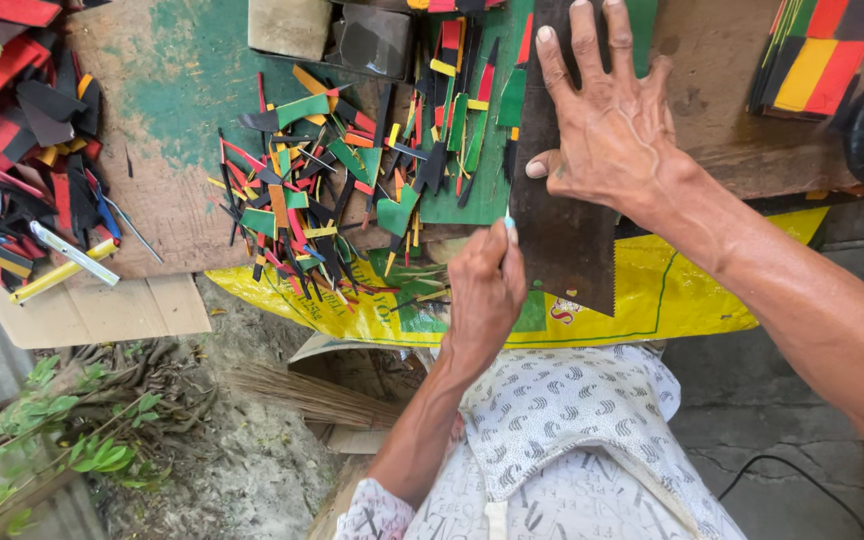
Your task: The person uses a utility knife and a metal ruler to cut strips of multicolored material on a wooden workbench. They trim the edges of the cut pieces with scissors and stack the finished pieces on the right side of the table.
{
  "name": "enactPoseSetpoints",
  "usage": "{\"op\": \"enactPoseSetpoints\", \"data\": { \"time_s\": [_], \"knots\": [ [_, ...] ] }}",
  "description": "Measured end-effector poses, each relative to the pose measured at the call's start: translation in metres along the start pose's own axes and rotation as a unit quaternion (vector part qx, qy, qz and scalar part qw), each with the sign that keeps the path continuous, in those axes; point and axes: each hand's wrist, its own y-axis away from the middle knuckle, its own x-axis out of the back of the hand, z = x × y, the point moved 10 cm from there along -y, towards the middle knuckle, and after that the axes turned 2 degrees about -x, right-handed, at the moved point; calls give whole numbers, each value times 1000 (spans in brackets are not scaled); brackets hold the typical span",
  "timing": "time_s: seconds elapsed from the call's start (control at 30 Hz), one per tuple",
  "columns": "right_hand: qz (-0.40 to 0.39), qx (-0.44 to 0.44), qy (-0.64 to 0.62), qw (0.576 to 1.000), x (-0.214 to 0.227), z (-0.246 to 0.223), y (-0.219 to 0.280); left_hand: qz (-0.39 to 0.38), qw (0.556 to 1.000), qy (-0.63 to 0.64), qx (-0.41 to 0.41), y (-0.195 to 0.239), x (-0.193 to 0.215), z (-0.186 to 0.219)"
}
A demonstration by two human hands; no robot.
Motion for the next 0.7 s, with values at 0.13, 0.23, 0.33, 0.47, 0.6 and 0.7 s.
{"op": "enactPoseSetpoints", "data": {
  "time_s": [0.13, 0.23, 0.33, 0.47, 0.6, 0.7],
  "knots": [
    [22, 10, 9, 1000, 4, -2, 2, 9, 1000, 21, 6, 10, 3, -1],
    [38, 21, 16, 999, 4, 1, 5, 10, 1000, 11, 14, 12, 7, -1],
    [43, 35, -1, 998, 8, 7, 1, 18, 998, 48, 39, 0, 19, 2],
    [47, 34, -37, 998, 7, 11, 1, 25, 987, 133, 89, -41, 11, -2],
    [54, 17, -35, 998, 6, 16, 1, 34, 969, 222, 100, -113, -25, -23],
    [56, 11, -39, 998, 6, 19, 0, 21, 971, 217, 94, -138, -37, -30]
  ]
}}
